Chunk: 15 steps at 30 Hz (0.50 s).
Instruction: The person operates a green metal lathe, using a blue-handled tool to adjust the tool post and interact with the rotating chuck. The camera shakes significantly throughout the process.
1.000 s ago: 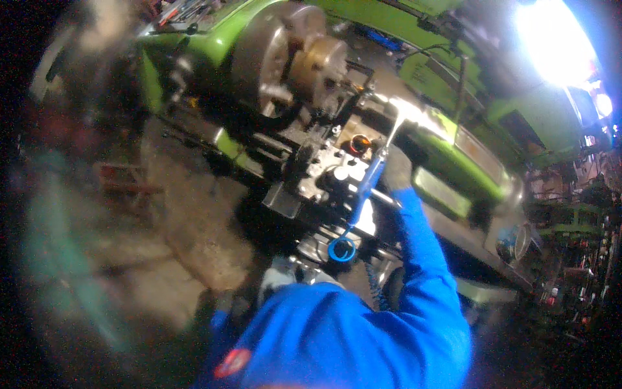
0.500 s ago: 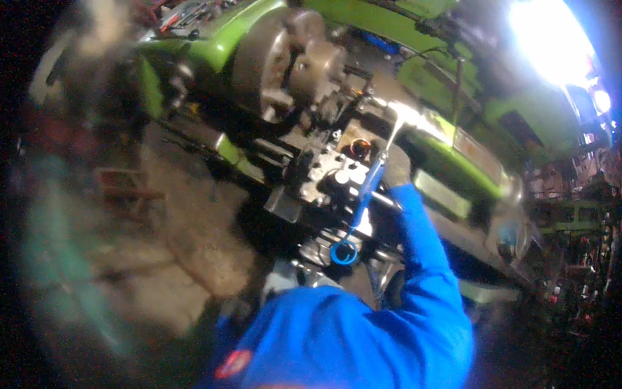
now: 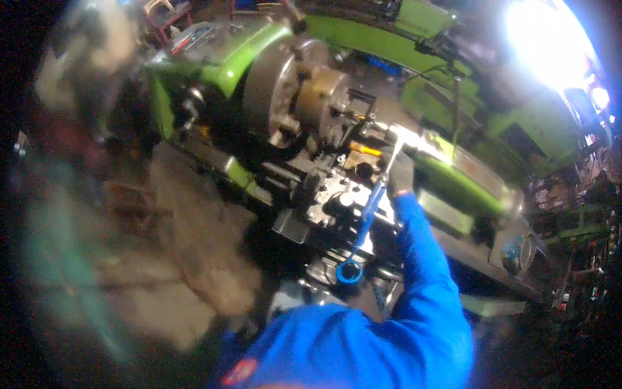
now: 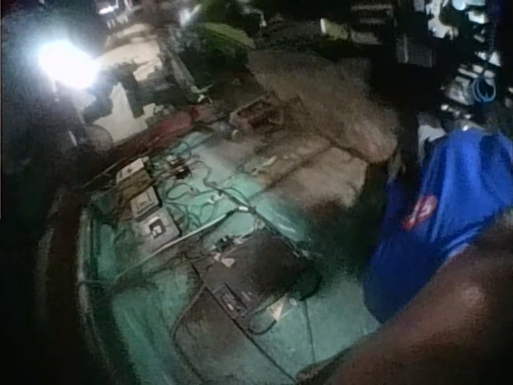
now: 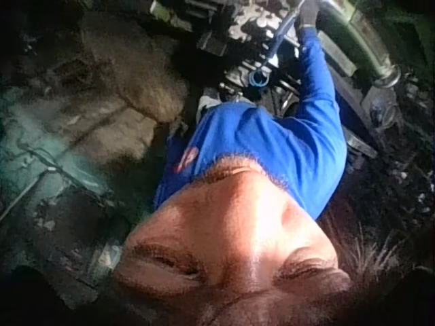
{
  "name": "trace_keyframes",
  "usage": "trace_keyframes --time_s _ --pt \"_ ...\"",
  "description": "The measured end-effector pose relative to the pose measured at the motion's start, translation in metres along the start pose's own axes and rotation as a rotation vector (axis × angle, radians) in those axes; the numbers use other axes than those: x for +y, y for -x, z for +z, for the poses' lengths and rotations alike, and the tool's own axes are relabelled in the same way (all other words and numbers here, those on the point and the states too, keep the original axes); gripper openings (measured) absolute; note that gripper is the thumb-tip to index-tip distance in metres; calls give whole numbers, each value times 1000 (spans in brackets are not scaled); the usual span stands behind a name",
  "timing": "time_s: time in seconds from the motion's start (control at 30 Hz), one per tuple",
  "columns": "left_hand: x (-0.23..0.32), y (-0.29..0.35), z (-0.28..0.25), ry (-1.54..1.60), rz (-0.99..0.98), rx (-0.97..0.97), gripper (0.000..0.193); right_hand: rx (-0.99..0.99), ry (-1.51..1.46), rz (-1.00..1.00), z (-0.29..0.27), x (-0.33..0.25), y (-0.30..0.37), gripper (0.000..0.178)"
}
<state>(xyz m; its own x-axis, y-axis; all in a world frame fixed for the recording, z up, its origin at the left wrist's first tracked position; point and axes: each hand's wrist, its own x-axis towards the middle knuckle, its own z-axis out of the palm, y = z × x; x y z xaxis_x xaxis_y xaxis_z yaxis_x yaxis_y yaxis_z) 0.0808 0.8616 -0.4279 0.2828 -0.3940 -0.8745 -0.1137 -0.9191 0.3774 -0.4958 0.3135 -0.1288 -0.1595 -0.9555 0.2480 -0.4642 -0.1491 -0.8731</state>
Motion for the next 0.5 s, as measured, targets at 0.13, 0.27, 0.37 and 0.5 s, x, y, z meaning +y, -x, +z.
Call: trace_keyframes --time_s 0.13,0.27,0.37,0.5 --pt "12 -4 -4 -39 13 12 37 94 42 -143 22 -4 -46 29" --pt "14 -3 -5 -48 15 30 37 224 20 69 30 -43 -66 29" --pt "7 3 -2 -44 8 46 37 258 208 -7 32 -44 -78 29" --pt "0 3 7 -37 11 46 37 223 339 -86 41 -27 -88 30"
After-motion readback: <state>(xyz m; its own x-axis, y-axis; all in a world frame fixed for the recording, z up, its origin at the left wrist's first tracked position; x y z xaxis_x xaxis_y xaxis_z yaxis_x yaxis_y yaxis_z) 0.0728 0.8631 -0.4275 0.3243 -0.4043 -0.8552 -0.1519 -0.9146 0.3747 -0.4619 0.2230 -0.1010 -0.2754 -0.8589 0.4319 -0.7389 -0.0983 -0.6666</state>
